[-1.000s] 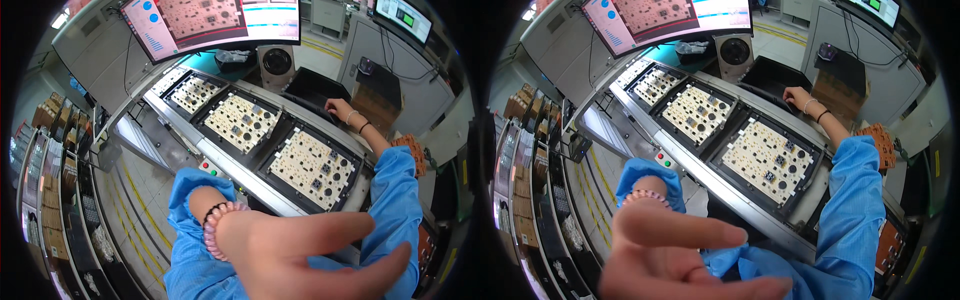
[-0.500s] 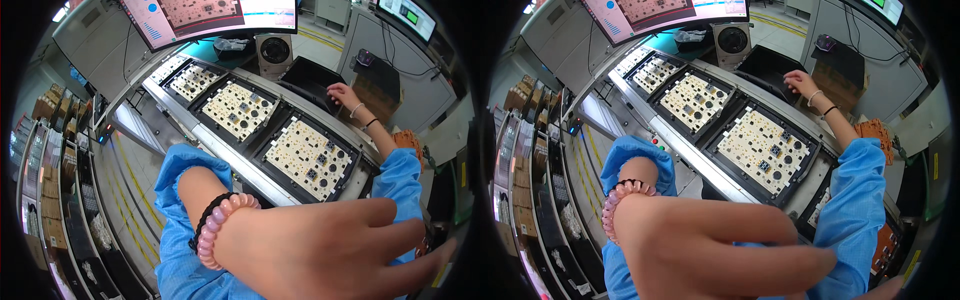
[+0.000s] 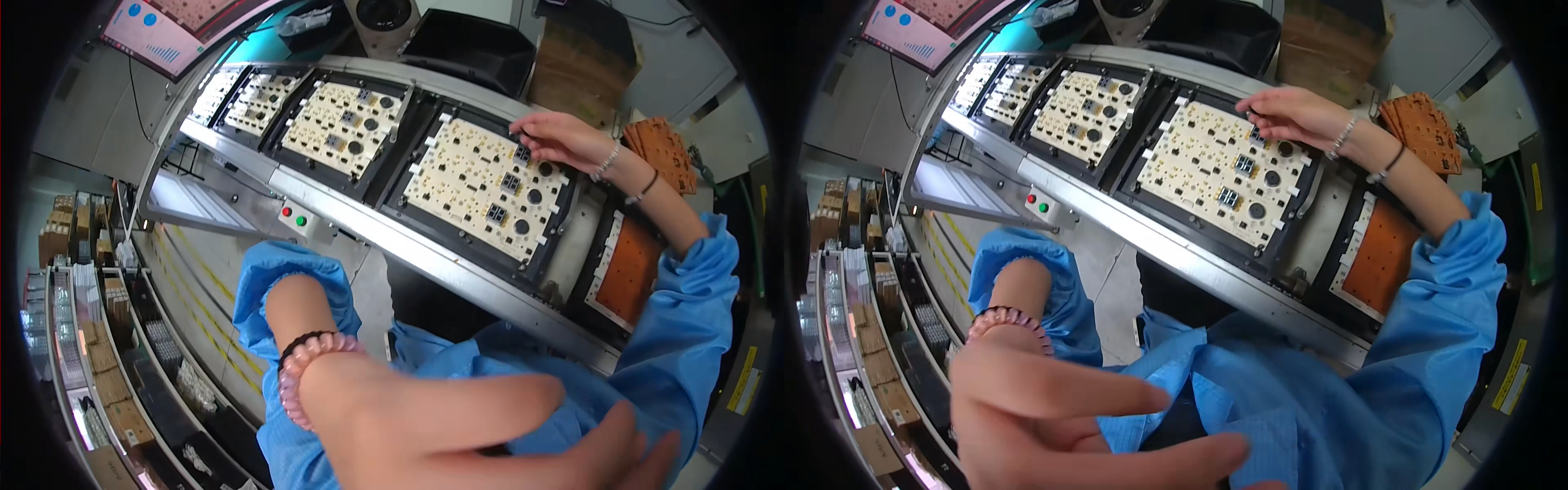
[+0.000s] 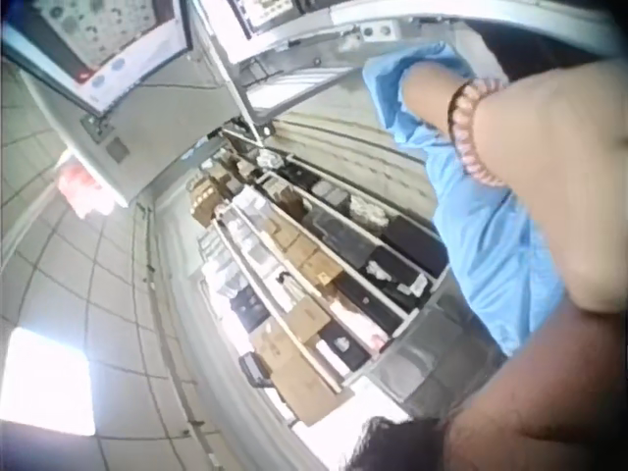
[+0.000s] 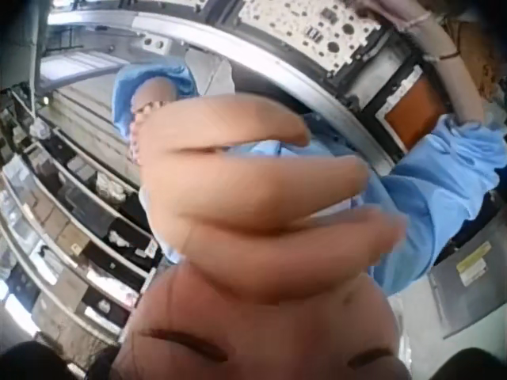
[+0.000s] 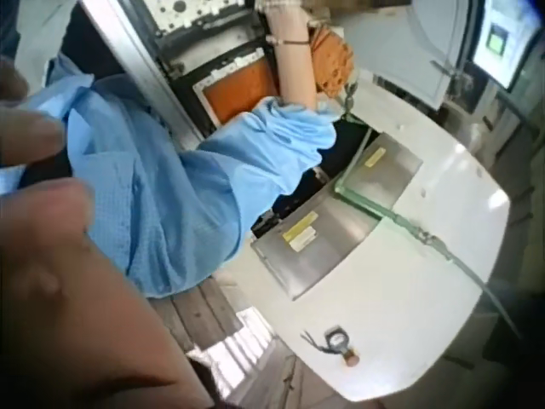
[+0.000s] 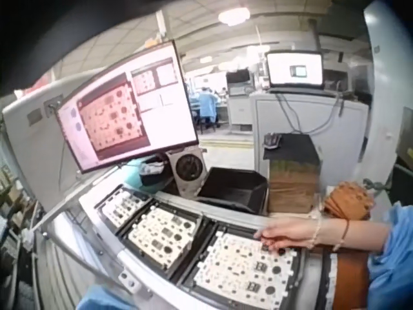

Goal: The person inserts small electronic components onto circuit boards on a conveyor line by hand and places template covers over the assembled boards.

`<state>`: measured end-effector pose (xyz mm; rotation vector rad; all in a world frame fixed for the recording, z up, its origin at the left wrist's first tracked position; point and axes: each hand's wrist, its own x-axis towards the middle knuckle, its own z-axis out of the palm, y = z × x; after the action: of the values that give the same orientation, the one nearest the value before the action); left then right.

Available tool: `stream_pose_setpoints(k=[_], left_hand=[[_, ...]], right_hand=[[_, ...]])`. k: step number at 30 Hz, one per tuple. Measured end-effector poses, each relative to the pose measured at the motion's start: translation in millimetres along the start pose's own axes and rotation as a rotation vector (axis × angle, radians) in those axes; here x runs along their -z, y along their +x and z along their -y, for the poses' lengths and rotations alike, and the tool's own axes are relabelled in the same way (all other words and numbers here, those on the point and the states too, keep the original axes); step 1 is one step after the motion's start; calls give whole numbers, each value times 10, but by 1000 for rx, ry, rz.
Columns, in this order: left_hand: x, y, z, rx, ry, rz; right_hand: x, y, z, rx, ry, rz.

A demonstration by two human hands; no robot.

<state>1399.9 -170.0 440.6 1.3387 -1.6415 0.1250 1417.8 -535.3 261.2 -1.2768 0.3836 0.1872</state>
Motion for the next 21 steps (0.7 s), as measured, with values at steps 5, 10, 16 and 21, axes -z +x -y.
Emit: stream_pose_setpoints(k=[5, 10, 16, 21], left_hand=[[-58, 287, 488, -153, -357, 41], [-441, 227, 699, -311, -729, 64], [-563, -146, 837, -185, -922, 475], [-476, -364, 969, -172, -717, 257]], right_hand=[[-289, -175, -92, -82, -207, 45], [-413, -296, -164, -24, -508, 131], [-562, -275, -264, 84, -636, 133], [-695, -399, -340, 142, -752, 134]])
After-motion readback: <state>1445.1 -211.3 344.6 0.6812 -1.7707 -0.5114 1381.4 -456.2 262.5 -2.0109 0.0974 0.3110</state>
